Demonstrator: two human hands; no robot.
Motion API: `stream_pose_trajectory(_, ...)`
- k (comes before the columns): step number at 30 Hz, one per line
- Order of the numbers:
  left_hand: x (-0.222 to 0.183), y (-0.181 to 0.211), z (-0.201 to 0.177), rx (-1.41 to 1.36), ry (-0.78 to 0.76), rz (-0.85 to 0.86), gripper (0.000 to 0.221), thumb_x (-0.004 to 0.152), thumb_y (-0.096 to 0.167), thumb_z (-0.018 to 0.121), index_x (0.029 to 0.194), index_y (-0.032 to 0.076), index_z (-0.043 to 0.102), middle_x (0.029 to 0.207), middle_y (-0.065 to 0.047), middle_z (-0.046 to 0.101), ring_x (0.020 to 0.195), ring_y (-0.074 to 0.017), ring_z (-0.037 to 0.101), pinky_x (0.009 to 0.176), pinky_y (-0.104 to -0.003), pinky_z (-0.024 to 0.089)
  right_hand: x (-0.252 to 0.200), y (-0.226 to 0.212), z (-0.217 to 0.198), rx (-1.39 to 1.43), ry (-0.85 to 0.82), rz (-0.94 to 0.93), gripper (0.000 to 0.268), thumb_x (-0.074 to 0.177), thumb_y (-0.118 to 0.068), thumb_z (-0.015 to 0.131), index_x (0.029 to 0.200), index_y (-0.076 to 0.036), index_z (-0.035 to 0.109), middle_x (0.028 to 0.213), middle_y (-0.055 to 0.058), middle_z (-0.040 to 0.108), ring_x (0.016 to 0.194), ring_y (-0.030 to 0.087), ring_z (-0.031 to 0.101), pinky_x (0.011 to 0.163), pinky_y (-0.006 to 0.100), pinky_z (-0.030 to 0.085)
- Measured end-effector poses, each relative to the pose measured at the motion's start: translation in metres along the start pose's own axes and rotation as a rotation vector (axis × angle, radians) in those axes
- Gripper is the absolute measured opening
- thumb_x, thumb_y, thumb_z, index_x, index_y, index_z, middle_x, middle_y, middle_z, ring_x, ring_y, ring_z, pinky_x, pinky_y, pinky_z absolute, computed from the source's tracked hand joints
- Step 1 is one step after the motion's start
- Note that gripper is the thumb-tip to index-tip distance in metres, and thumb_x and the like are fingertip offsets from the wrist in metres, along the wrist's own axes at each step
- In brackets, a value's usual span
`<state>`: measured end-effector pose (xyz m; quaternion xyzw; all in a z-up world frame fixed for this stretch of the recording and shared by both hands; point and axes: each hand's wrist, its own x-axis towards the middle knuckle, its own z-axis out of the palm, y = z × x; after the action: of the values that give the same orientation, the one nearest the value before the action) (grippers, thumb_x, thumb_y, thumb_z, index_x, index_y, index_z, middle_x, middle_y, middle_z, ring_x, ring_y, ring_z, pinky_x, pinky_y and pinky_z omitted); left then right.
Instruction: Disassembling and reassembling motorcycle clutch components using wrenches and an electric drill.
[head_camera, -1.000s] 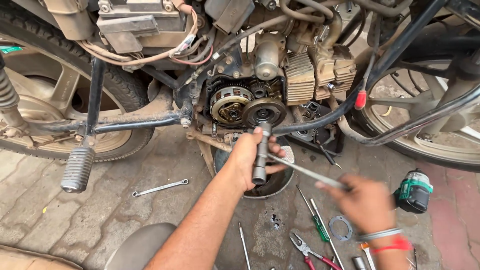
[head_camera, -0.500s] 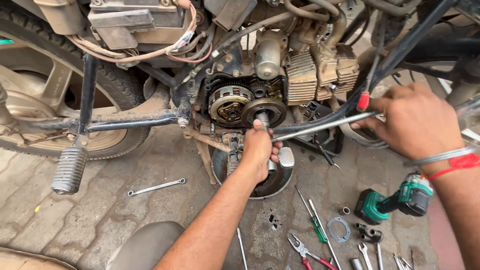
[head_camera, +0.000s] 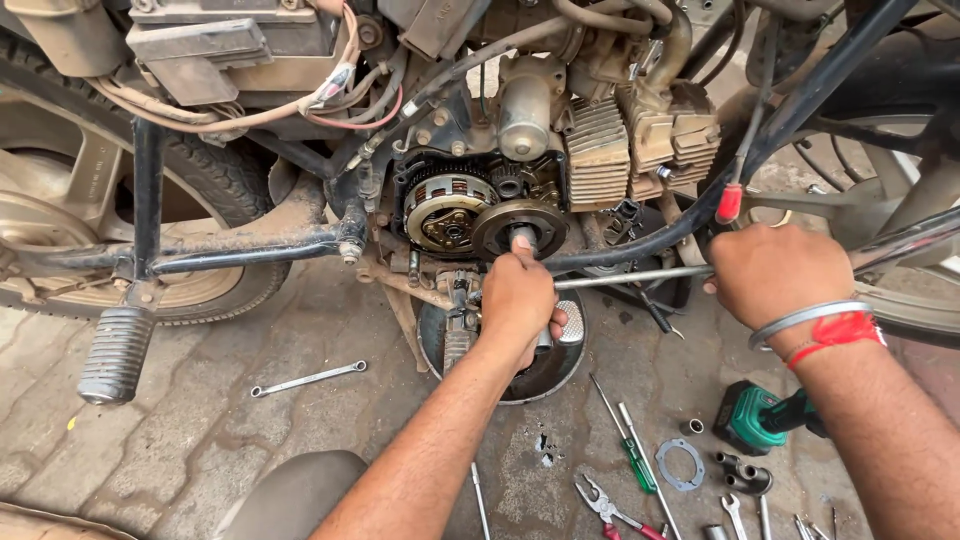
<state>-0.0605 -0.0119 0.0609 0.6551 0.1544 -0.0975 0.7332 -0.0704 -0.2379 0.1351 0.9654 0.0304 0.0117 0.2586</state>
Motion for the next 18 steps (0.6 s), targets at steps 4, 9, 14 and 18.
stream_pose_trajectory(4,0.003,-0.005,-0.002,-0.076,0.026,-0.009,0.047,0.108,0.037,0.038,0.092,-0.004,0.053,0.066,-0.009,0.052,0.041,-0.0169,0.053,0.031,-0.033,0.041,-0.008,0.002,-0.018,0.047,0.008,-0.001,0.032,0.082,-0.046,0.078,0.096,-0.018,0.077,0.095,0.01,0.076,0.093,0.03,0.076,0.081,0.042,0.061)
stream_pose_trajectory(9,0.008,-0.006,-0.008,-0.081,0.011,-0.058,0.04,0.108,0.032,0.041,0.1,-0.005,0.053,0.069,-0.008,0.053,0.044,-0.0162,0.051,0.033,-0.033,0.041,-0.01,0.002,-0.026,0.065,-0.032,-0.007,0.026,0.083,-0.041,0.077,0.099,-0.021,0.077,0.095,0.011,0.076,0.095,0.031,0.076,0.083,0.043,0.061)
stream_pose_trajectory(14,0.01,-0.005,-0.008,-0.099,-0.001,-0.085,0.045,0.108,0.041,0.036,0.102,-0.001,0.053,0.068,-0.007,0.05,0.045,-0.0153,0.048,0.035,-0.032,0.04,-0.004,0.003,-0.017,0.053,-0.078,-0.001,0.033,0.083,-0.046,0.078,0.097,-0.016,0.077,0.1,0.011,0.076,0.099,0.031,0.075,0.085,0.043,0.061)
stream_pose_trajectory(18,0.013,-0.005,-0.014,-0.148,-0.043,-0.127,0.045,0.108,0.044,0.035,0.104,0.002,0.049,0.068,-0.006,0.049,0.046,-0.0147,0.046,0.037,-0.032,0.039,-0.012,0.006,-0.044,0.07,-0.123,0.042,0.034,0.083,-0.046,0.078,0.1,-0.016,0.077,0.106,0.013,0.075,0.102,0.032,0.075,0.088,0.044,0.062)
